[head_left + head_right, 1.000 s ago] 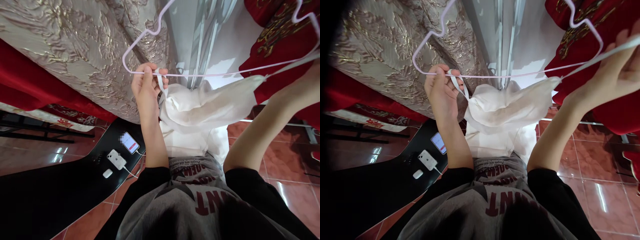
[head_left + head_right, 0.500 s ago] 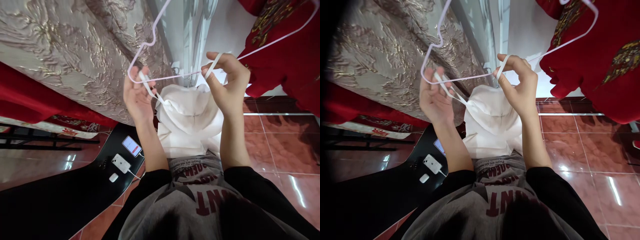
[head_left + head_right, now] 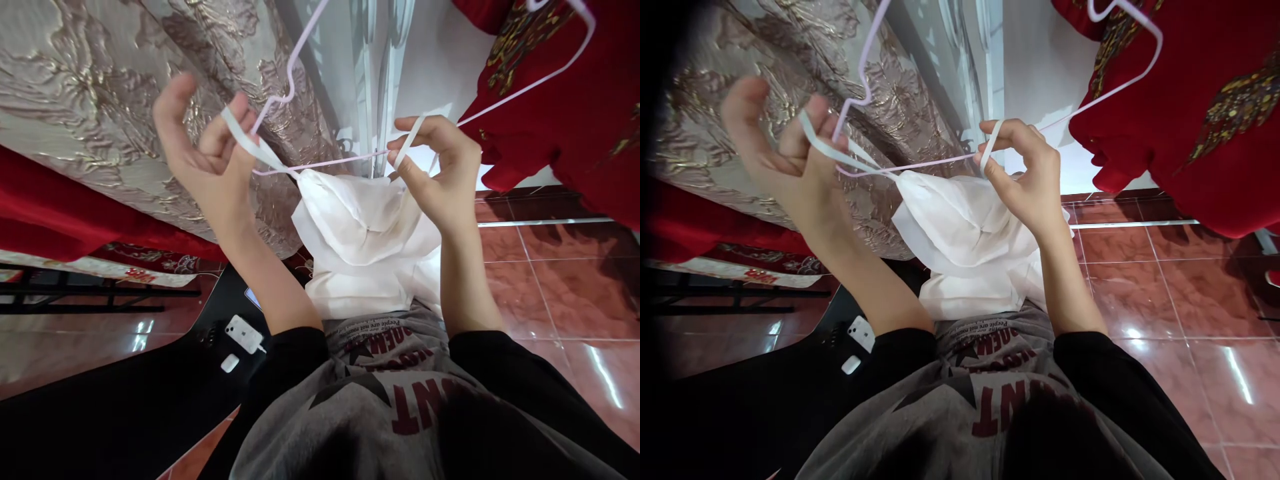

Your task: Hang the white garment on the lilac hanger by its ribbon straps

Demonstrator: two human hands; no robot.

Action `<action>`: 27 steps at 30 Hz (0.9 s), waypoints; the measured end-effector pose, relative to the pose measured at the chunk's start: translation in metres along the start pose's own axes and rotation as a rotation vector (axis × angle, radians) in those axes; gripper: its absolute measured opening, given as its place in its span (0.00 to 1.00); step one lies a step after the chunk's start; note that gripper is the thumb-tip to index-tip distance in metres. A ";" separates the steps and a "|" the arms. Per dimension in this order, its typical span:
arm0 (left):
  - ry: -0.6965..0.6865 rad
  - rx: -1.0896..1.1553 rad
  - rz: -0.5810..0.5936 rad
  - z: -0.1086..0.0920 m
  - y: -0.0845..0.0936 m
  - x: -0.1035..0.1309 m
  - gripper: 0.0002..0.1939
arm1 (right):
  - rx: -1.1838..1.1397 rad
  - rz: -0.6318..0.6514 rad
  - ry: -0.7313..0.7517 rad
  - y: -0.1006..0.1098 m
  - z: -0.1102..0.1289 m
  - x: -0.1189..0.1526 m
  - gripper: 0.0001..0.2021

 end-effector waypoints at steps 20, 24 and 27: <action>0.276 0.418 -0.294 0.042 -0.022 0.045 0.22 | -0.100 -0.196 0.146 0.046 -0.001 0.002 0.17; 0.263 0.346 -0.293 0.036 -0.022 0.037 0.26 | -0.068 -0.516 0.093 0.098 -0.036 0.005 0.15; 0.289 0.324 -0.261 0.036 -0.016 0.030 0.26 | -0.100 -0.441 0.053 0.118 -0.059 -0.012 0.14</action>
Point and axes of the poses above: each hand's wrist, its own x-axis away from the middle knuckle, its own y-axis out of the back of the hand, z = x × y, the point moved 5 cm from there along -x, towards the middle knuckle, and after that the axes turned 7 degrees about x, right-handed, at the moved point
